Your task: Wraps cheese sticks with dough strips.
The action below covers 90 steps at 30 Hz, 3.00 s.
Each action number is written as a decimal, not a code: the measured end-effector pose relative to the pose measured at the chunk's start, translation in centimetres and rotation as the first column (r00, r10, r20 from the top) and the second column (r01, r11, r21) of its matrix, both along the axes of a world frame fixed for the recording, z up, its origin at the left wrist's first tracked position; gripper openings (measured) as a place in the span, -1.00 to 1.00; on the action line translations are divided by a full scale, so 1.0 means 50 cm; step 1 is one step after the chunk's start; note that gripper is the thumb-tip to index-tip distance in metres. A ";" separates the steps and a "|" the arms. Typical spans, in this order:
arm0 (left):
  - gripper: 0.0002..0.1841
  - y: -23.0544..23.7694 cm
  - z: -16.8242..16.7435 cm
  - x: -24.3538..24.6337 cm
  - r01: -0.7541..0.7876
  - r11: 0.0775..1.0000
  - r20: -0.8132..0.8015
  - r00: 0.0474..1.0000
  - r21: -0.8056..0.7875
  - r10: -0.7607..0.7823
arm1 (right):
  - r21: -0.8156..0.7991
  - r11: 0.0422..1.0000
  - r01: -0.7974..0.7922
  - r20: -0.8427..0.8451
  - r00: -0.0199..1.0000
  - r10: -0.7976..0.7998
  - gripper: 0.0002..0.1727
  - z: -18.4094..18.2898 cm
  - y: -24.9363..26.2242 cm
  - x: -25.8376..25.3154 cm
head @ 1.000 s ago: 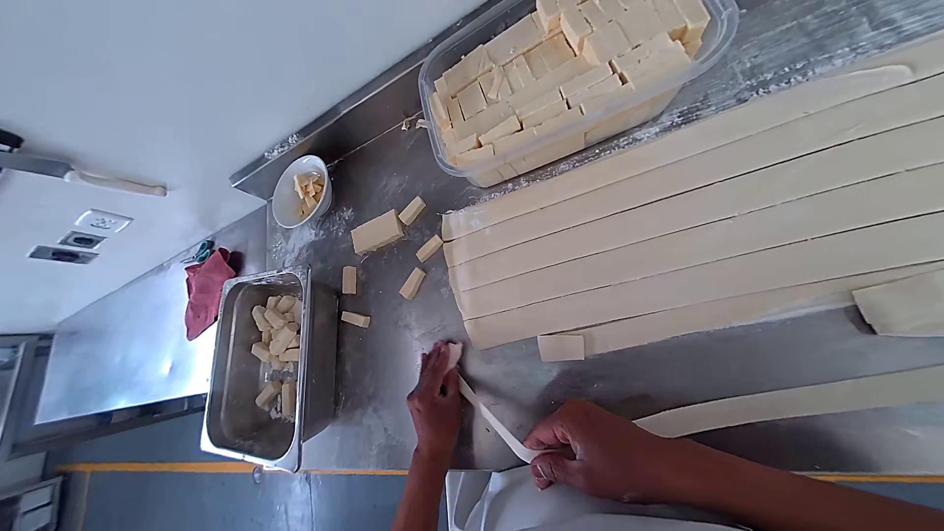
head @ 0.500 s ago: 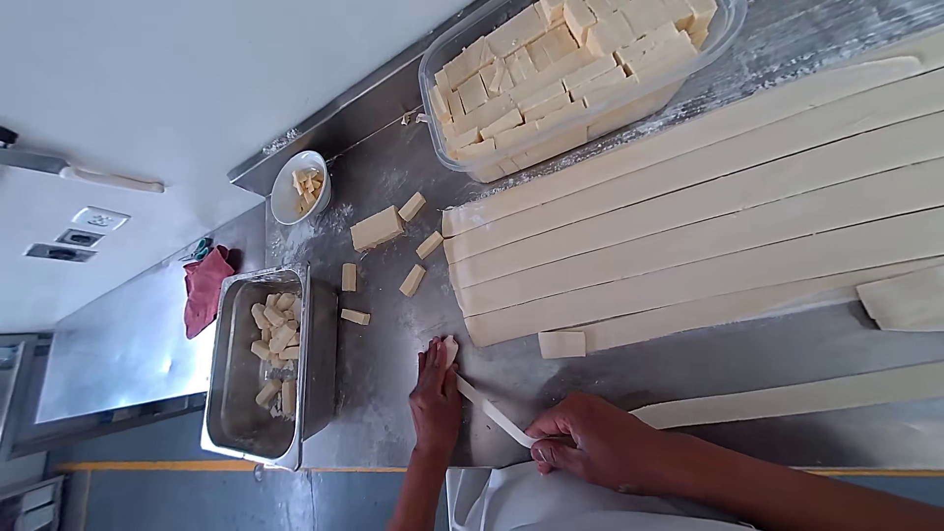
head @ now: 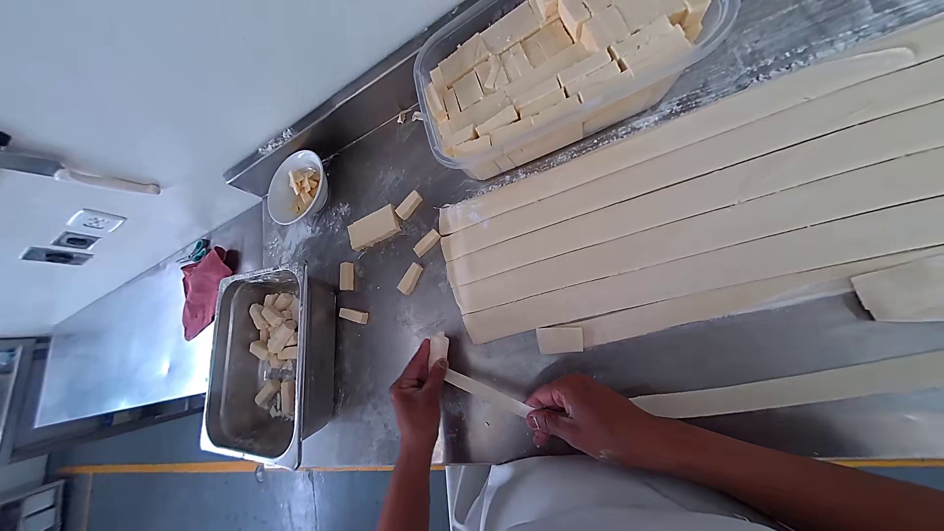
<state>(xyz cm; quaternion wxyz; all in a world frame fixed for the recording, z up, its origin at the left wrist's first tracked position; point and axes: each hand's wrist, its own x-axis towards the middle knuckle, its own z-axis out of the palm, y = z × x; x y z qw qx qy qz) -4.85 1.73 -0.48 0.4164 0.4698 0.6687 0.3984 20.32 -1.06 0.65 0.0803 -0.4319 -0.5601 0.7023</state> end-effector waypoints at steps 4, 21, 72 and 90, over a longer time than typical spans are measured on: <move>-0.68 0.032 0.049 -0.030 -0.118 0.943 0.464 0.847 -0.312 0.260 | -0.033 0.998 0.062 0.005 0.998 -0.062 -0.64 0.001 0.010 0.005; -0.50 -0.021 -0.062 -0.035 0.198 0.970 -0.524 0.847 0.141 -0.096 | -0.032 0.999 -0.034 0.017 0.999 0.034 -0.63 0.009 0.014 0.004; -0.65 -0.028 0.110 0.091 0.248 0.891 0.537 0.844 -0.381 -0.005 | 0.838 0.544 0.051 0.121 0.953 -0.276 -0.50 0.016 0.114 0.014; -0.31 -0.009 0.138 0.201 -0.047 0.901 0.609 0.721 -0.432 0.330 | 0.923 0.321 0.214 -0.216 0.976 -0.028 -0.08 0.027 0.037 -0.062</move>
